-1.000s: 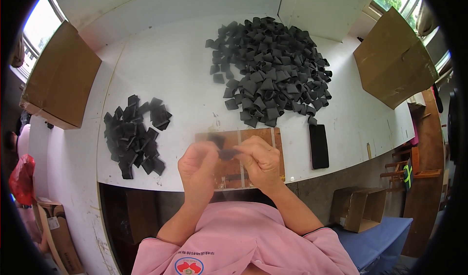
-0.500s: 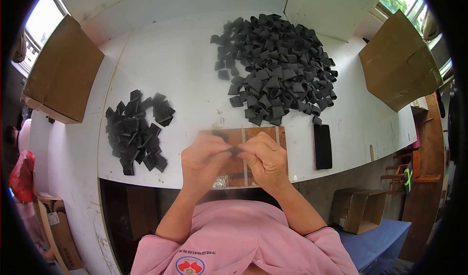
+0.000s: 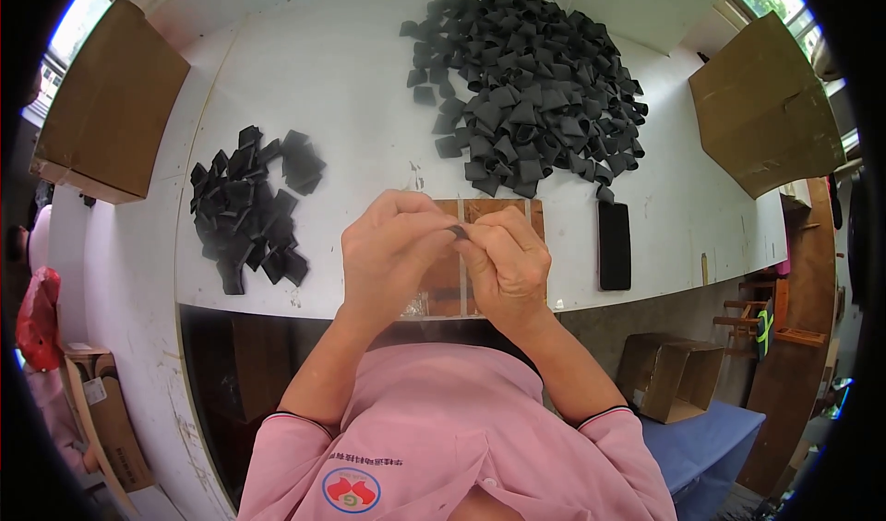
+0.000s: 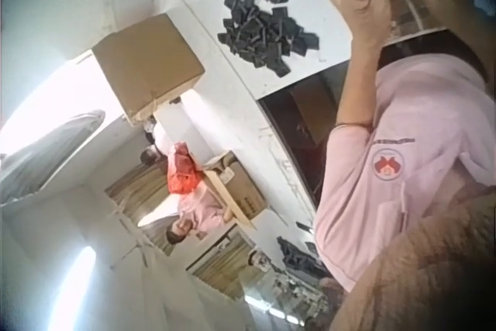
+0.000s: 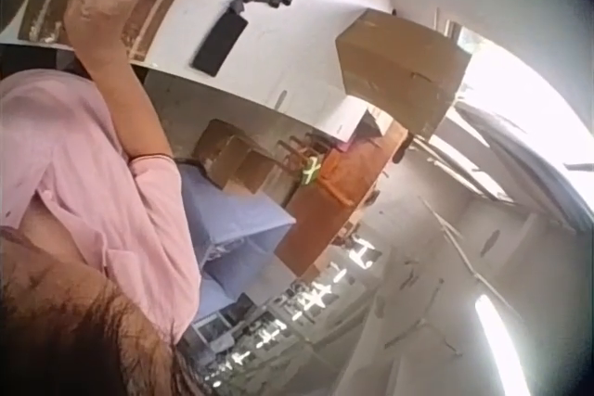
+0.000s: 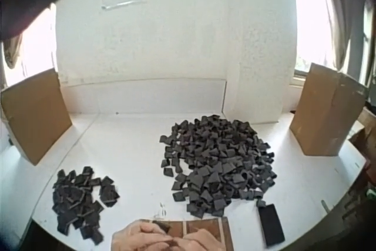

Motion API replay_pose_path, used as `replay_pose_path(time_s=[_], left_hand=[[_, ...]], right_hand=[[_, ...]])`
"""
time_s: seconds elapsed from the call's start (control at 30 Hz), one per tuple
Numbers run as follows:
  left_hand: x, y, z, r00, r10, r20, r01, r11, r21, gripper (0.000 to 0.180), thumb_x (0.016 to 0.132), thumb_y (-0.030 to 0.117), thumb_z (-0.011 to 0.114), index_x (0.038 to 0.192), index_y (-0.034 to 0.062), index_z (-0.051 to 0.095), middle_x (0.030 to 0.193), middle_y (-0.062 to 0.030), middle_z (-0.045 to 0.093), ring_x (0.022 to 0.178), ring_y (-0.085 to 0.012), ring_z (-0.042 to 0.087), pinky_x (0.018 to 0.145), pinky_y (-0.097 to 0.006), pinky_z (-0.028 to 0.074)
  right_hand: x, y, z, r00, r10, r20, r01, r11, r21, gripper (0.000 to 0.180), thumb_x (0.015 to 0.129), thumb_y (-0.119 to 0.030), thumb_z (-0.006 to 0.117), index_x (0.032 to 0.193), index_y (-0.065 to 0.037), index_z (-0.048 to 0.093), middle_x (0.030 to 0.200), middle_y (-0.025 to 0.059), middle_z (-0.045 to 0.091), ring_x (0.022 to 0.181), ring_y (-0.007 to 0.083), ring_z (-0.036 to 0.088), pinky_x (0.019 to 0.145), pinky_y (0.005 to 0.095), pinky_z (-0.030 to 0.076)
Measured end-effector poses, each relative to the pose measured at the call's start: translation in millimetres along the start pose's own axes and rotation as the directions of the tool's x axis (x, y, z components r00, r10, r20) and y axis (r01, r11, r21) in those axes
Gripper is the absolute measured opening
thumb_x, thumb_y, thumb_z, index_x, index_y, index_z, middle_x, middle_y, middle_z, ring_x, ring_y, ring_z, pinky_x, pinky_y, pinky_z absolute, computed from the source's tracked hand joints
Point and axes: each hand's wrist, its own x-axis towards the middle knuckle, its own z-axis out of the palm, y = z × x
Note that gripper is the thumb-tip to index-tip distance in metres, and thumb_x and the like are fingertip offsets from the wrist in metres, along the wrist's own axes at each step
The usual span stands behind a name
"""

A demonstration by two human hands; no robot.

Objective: The recorder is inspecting and assembling small black plastic components at a workshop table.

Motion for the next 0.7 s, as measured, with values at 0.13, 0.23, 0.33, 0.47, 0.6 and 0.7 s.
replay_pose_path(time_s=[0.13, 0.23, 0.33, 0.47, 0.6, 0.7], left_hand=[[7.0, 3.3, 2.5, 0.999, 0.046, -0.014, -0.045, 0.996, 0.083, 0.012, 0.071, 0.001, 0.066, 0.083, 0.0025, 0.064, 0.077, -0.009, 0.058, 0.069, -0.0146, 0.055, 0.06, -0.023, 0.043], [6.0, -3.1, 4.9, 0.992, 0.11, -0.059, -0.103, 0.988, 0.119, 0.012, 0.07, 0.001, 0.065, 0.081, 0.0029, 0.063, 0.075, -0.0085, 0.057, 0.064, -0.0148, 0.055, 0.055, -0.023, 0.044], [-5.8, -5.6, 8.1, 0.981, 0.155, -0.113, -0.144, 0.984, 0.101, 0.008, 0.073, 0.006, 0.063, 0.08, 0.0022, 0.061, 0.074, -0.0092, 0.057, 0.063, -0.0149, 0.054, 0.054, -0.023, 0.042], [-9.2, -48.3, 12.8, 0.982, 0.146, -0.121, -0.141, 0.989, 0.052, 0.017, 0.079, 0.016, 0.062, 0.085, 0.0007, 0.058, 0.079, -0.0113, 0.056, 0.065, -0.0164, 0.051, 0.057, -0.024, 0.041], [-15.4, -105.3, 16.9, 0.961, -0.234, -0.146, 0.271, 0.901, 0.339, 0.022, 0.075, 0.013, 0.063, 0.092, 0.0006, 0.056, 0.087, -0.0132, 0.054, 0.074, -0.0232, 0.052, 0.062, -0.028, 0.044], [-17.0, -122.2, 17.8, 0.934, -0.35, 0.075, 0.177, 0.633, 0.753, 0.025, 0.068, 0.006, 0.065, 0.09, -0.0004, 0.054, 0.092, -0.0172, 0.049, 0.093, -0.0344, 0.045, 0.076, -0.039, 0.042]], right_hand=[[2.7, -0.6, -1.4, 0.978, 0.203, 0.051, -0.209, 0.961, 0.181, 0.009, 0.071, -0.004, 0.064, 0.077, -0.001, 0.058, 0.067, 0.0072, 0.051, 0.057, 0.0215, 0.048, 0.047, 0.0299, 0.038], [1.5, 6.1, 4.6, 0.983, 0.179, 0.045, -0.185, 0.95, 0.251, 0.009, 0.071, -0.005, 0.064, 0.076, 0.0, 0.058, 0.067, 0.0069, 0.051, 0.056, 0.0201, 0.049, 0.047, 0.029, 0.039], [-0.7, -1.3, 5.4, 0.998, 0.051, -0.022, -0.048, 0.994, 0.097, 0.01, 0.072, -0.005, 0.065, 0.076, -0.001, 0.058, 0.067, 0.0067, 0.051, 0.056, 0.0178, 0.05, 0.048, 0.0282, 0.039], [7.8, -2.3, -7.5, 0.939, 0.318, 0.129, -0.34, 0.912, 0.23, 0.01, 0.07, -0.003, 0.065, 0.07, -0.001, 0.056, 0.06, 0.0059, 0.05, 0.05, 0.0136, 0.048, 0.047, 0.0261, 0.037], [50.7, 12.1, -33.7, 0.717, 0.666, 0.206, -0.633, 0.499, 0.591, 0.026, 0.085, -0.022, 0.054, 0.07, -0.001, 0.058, 0.059, -0.0015, 0.051, 0.049, 0.0026, 0.04, 0.045, 0.0176, 0.033], [43.0, 49.6, -32.9, 0.678, 0.735, 0.012, -0.604, 0.548, 0.579, 0.03, 0.087, -0.026, 0.05, 0.075, -0.001, 0.06, 0.059, -0.0012, 0.051, 0.049, 0.0025, 0.04, 0.045, 0.0168, 0.033]])
